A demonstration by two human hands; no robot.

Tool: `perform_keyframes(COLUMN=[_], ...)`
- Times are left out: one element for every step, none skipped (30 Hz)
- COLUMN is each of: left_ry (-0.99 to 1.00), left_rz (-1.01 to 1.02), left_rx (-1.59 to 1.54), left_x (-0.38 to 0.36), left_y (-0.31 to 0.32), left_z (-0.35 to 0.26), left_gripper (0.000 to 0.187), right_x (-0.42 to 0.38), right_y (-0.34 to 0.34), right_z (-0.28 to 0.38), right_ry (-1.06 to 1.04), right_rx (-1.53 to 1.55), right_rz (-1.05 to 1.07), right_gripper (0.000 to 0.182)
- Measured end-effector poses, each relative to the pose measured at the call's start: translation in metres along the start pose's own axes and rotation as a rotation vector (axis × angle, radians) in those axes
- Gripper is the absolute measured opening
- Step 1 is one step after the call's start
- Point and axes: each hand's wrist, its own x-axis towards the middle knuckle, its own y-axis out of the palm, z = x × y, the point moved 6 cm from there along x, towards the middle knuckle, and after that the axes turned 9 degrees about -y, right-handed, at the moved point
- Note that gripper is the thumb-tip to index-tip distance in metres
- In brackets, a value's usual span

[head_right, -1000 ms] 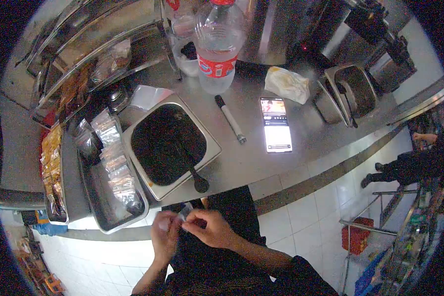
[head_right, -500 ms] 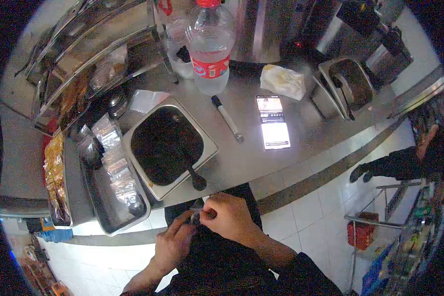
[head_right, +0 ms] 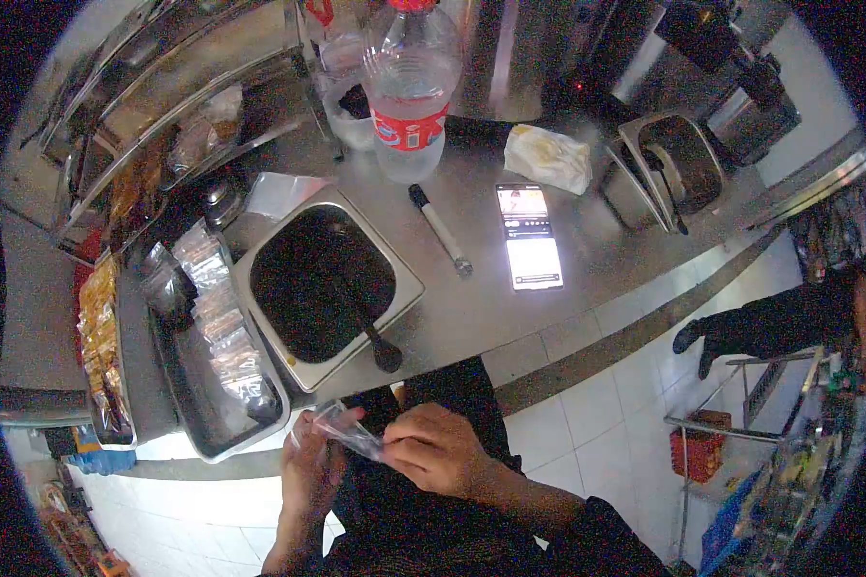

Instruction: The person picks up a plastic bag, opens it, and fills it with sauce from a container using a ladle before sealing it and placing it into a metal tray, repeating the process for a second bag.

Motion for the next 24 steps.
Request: perform_keyframes(left_ry=[0.028, 0.054, 0.079, 0.096, 0.111, 0.126, 0.071, 0.019, -0.03, -0.043, -0.056, -0.071, -0.087, -0.102, -0.098, -0.092, -0.105, -0.119, -0.136, -0.125, -0.114, -0.108, -0.094, -0.079], left_rz=[-0.01, -0.021, -0.032, -0.021, -0.011, 0.0, 0.032, 0.06, 0.087, 0.112, 0.134, 0.151, 0.167, 0.183, 0.227, 0.27, 0.278, 0.289, 0.304, 0.32, 0.34, 0.362, 0.381, 0.402], left_rx=[0.018, 0.035, 0.051, 0.163, 0.274, 0.386, 0.379, 0.374, 0.37, 0.37, 0.368, 0.347, 0.326, 0.306, 0.233, 0.161, 0.119, 0.078, 0.039, 0.015, -0.011, -0.039, -0.059, -0.079], left_x=[0.0, -0.001, -0.003, -0.007, -0.012, -0.016, -0.021, -0.027, -0.031, -0.034, -0.037, -0.04, -0.043, -0.047, -0.049, -0.052, -0.055, -0.056, -0.059, -0.061, -0.063, -0.065, -0.065, -0.064], left_y=[-0.004, -0.008, -0.013, -0.014, -0.016, -0.016, -0.013, -0.009, -0.008, -0.011, -0.014, -0.015, -0.016, -0.017, -0.014, -0.012, -0.011, -0.011, -0.011, -0.012, -0.012, -0.011, -0.011, -0.01], left_z=[-0.002, -0.004, -0.006, -0.005, -0.003, -0.002, 0.001, 0.003, 0.005, 0.007, 0.01, 0.008, 0.007, 0.005, 0.0, -0.005, -0.009, -0.013, -0.016, -0.019, -0.021, -0.022, -0.023, -0.024], left_gripper=[0.021, 0.02, 0.019, 0.022, 0.025, 0.028, 0.025, 0.021, 0.018, 0.019, 0.02, 0.024, 0.027, 0.03, 0.032, 0.034, 0.035, 0.037, 0.038, 0.037, 0.036, 0.035, 0.034, 0.034], right_x=[0.008, 0.015, 0.022, 0.025, 0.024, 0.031, 0.043, 0.053, 0.062, 0.066, 0.069, 0.073, 0.079, 0.082, 0.085, 0.087, 0.094, 0.1, 0.102, 0.102, 0.098, 0.097, 0.094, 0.091], right_y=[-0.003, -0.013, -0.025, -0.035, -0.04, -0.043, -0.045, -0.045, -0.043, -0.04, -0.036, -0.032, -0.031, -0.029, -0.028, -0.028, -0.03, -0.03, -0.029, -0.027, -0.023, -0.02, -0.016, -0.012], right_z=[-0.001, -0.001, 0.0, -0.002, -0.008, -0.01, -0.009, -0.01, -0.011, -0.013, -0.016, -0.019, -0.018, -0.02, -0.021, -0.022, -0.017, -0.01, -0.004, -0.001, 0.0, -0.002, -0.005, -0.008], right_ry=[-0.002, 0.027, 0.057, 0.087, 0.16, 0.206, 0.251, 0.293, 0.271, 0.28, 0.29, 0.301, 0.29, 0.313, 0.335, 0.357, 0.413, 0.431, 0.45, 0.47, 0.491, 0.489, 0.49, 0.492], right_rx=[0.049, 0.023, -0.003, -0.029, -0.077, -0.096, -0.113, -0.128, -0.131, -0.15, -0.168, -0.182, -0.213, -0.214, -0.213, -0.208, -0.258, -0.279, -0.304, -0.333, -0.333, -0.311, -0.291, -0.272], right_rz=[-0.015, -0.109, -0.202, -0.293, -0.348, -0.341, -0.335, -0.329, -0.333, -0.333, -0.332, -0.327, -0.361, -0.358, -0.353, -0.348, -0.265, -0.194, -0.125, -0.057, -0.007, 0.004, 0.014, 0.022], right_gripper=[0.035, 0.039, 0.043, 0.047, 0.06, 0.062, 0.064, 0.066, 0.066, 0.064, 0.062, 0.06, 0.054, 0.052, 0.05, 0.048, 0.043, 0.043, 0.043, 0.043, 0.048, 0.046, 0.044, 0.042])
